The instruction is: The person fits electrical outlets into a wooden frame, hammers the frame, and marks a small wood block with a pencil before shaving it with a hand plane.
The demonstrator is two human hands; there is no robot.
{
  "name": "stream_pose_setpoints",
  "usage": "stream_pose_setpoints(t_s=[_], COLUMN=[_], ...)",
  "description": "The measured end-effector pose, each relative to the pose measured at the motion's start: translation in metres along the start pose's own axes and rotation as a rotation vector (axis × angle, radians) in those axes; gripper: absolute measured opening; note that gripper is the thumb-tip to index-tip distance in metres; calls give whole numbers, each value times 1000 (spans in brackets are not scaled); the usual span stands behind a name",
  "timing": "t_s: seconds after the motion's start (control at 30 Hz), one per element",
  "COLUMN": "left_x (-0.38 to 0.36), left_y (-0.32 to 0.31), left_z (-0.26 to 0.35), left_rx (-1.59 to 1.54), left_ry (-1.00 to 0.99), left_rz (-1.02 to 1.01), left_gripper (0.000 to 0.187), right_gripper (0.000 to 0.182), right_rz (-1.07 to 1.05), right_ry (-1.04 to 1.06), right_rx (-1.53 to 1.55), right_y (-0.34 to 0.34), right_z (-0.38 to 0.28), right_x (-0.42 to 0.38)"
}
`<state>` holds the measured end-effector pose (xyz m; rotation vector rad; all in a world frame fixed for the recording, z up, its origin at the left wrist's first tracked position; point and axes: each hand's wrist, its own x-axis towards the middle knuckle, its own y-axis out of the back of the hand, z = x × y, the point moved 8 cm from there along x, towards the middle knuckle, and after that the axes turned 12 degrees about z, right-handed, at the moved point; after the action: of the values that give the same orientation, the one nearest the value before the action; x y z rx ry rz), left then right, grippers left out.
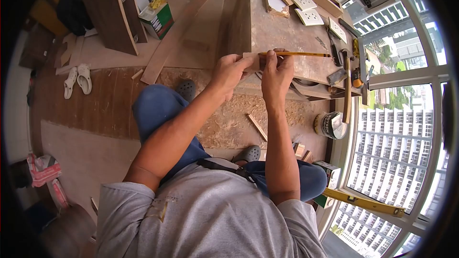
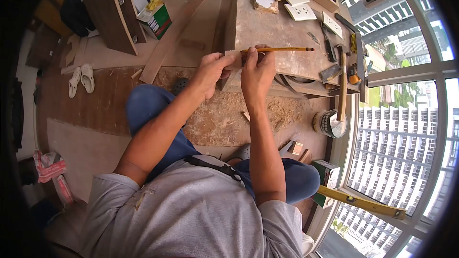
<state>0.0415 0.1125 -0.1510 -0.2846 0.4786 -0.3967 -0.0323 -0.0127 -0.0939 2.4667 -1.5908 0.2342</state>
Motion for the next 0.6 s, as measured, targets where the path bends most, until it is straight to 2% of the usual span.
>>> stream_pose_setpoints(t_s=[0.6], left_x=[0], left_y=[1], left_z=[-1], left_rx=[11], left_ry=[9], left_rz=[9], left_gripper=[21], right_gripper=[17], right_rz=[3], right_ry=[21], right_rx=[-62], right_y=[2], right_z=[-2], right_x=[2])
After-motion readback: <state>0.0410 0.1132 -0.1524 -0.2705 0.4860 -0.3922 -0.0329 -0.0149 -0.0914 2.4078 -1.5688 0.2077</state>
